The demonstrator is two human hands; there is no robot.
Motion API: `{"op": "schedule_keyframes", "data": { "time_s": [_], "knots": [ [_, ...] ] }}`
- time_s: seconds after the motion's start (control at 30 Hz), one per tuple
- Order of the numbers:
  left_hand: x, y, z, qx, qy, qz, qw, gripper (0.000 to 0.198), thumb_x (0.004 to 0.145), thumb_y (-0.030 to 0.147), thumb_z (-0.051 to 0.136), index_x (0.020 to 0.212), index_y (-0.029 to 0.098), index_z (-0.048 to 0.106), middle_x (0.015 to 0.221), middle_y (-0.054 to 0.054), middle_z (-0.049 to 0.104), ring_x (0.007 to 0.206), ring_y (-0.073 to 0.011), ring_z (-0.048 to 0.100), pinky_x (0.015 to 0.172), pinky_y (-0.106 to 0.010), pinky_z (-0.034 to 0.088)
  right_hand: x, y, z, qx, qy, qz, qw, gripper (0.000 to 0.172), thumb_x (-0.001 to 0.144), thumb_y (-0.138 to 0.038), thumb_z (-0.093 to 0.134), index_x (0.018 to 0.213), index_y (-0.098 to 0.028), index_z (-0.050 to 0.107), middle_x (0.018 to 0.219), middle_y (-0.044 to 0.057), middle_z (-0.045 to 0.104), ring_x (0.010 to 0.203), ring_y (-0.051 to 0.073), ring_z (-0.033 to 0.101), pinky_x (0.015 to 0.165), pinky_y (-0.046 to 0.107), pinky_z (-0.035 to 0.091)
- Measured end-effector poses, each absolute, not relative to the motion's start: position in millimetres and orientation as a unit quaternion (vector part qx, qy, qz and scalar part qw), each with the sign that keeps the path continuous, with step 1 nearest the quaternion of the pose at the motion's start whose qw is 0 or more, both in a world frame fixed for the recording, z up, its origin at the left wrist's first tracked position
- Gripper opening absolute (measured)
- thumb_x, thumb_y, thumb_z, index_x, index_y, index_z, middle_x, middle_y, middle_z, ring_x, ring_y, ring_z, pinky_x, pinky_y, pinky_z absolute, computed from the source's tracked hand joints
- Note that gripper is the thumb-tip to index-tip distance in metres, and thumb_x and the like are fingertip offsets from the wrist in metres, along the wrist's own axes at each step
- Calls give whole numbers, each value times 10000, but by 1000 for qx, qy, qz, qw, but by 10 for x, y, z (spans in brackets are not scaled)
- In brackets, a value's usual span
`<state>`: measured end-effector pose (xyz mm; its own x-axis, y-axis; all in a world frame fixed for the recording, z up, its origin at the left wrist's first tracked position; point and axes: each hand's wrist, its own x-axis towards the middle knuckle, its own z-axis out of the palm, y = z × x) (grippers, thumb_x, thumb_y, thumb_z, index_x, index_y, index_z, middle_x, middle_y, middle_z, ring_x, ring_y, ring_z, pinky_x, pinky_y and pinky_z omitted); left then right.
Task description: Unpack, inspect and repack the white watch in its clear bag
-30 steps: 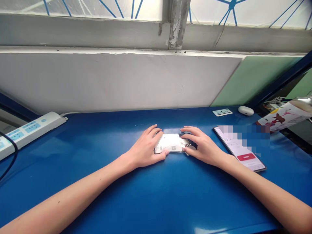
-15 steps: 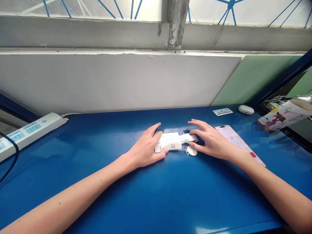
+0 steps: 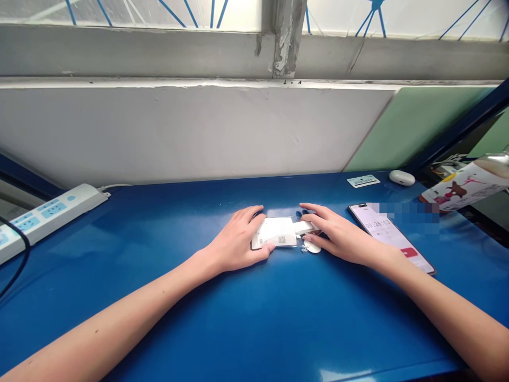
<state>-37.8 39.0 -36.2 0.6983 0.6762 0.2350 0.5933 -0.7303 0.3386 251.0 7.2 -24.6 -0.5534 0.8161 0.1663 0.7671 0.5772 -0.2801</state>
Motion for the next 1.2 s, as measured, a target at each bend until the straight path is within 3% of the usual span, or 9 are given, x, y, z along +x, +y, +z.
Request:
{"op": "schedule_keyframes", "data": {
  "time_s": [0.1, 0.27, 0.43, 0.57, 0.7, 0.8, 0.93, 1.1, 1.2],
  "knots": [
    [-378, 397, -357, 914, 352, 161, 120, 529, 891, 486, 577, 1272, 120, 557, 1442, -232, 484, 1353, -386, 443, 1092, -554, 411, 2541, 81, -198, -454, -877, 90, 131, 228, 973, -319, 497, 1163, -211, 565, 1436, 188, 522, 1241, 344, 584, 959, 508, 535],
    [-374, 388, -342, 917, 352, 148, 115, 534, 922, 475, 538, 1298, 95, 535, 1462, -244, 466, 1379, -387, 419, 1114, -551, 393, 2685, 135, -154, -495, -856, 73, 131, 201, 979, -322, 472, 1140, -225, 543, 1122, 125, 665, 968, 296, 665, 785, 436, 561],
    [-371, 352, -303, 915, 366, 119, 122, 654, 924, 497, 525, 1386, 40, 461, 1514, -284, 387, 1419, -409, 362, 1130, -564, 366, 2704, 139, -129, -491, -845, 88, 193, 218, 964, -351, 494, 1134, -227, 556, 1080, 114, 675, 926, 279, 680, 778, 408, 557],
    [-346, 299, -256, 913, 371, 124, 113, 772, 946, 490, 497, 1497, -2, 272, 1573, -316, 243, 1475, -420, 238, 1164, -582, 290, 2607, 98, -107, -491, -830, 117, 237, 405, 955, -359, 512, 1340, -242, 462, 1223, 128, 667, 1067, 297, 679, 878, 440, 552],
    [-303, 249, -189, 885, 356, 297, 45, 732, 960, 371, 508, 1537, 70, 174, 1609, -286, 146, 1507, -374, 169, 1170, -546, 294, 2548, 85, -68, -504, -814, 119, 264, 594, 966, -355, 508, 1497, -247, 264, 1239, 121, 674, 1071, 270, 688, 906, 441, 547],
    [-266, 220, -139, 882, 287, 374, -7, 686, 919, 310, 577, 1504, 126, 271, 1563, -252, 285, 1477, -367, 263, 1151, -543, 330, 2499, 116, -6, -479, -823, 104, 287, 519, 972, -347, 507, 1457, -240, 354, 1205, 113, 691, 1087, 256, 684, 916, 413, 544],
    [-210, 178, -95, 893, 276, 355, -18, 560, 933, 295, 567, 1428, 106, 386, 1415, -232, 509, 1382, -357, 431, 1135, -563, 346, 2318, 174, 162, -413, -842, 78, 337, 358, 946, -313, 571, 1293, -230, 536, 1192, 95, 716, 1067, 242, 699, 893, 361, 548],
    [-181, 91, 47, 885, 315, 322, 115, 278, 1015, 161, 367, 1172, 152, 596, 1147, -100, 697, 1060, -213, 661, 1143, -492, 342, 1962, 182, 429, -380, -782, 138, 475, 183, 833, -355, 736, 947, -235, 659, 859, 29, 746, 761, 191, 708, 657, 295, 542],
    [-167, 11, 172, 859, 309, 344, 220, 276, 1029, 210, 371, 1064, 170, 642, 967, -76, 719, 931, -213, 684, 983, -414, 481, 1813, 200, 484, -357, -717, 272, 534, 222, 775, -399, 787, 815, -232, 647, 736, 5, 687, 649, 162, 641, 571, 286, 491]
  ]
}}
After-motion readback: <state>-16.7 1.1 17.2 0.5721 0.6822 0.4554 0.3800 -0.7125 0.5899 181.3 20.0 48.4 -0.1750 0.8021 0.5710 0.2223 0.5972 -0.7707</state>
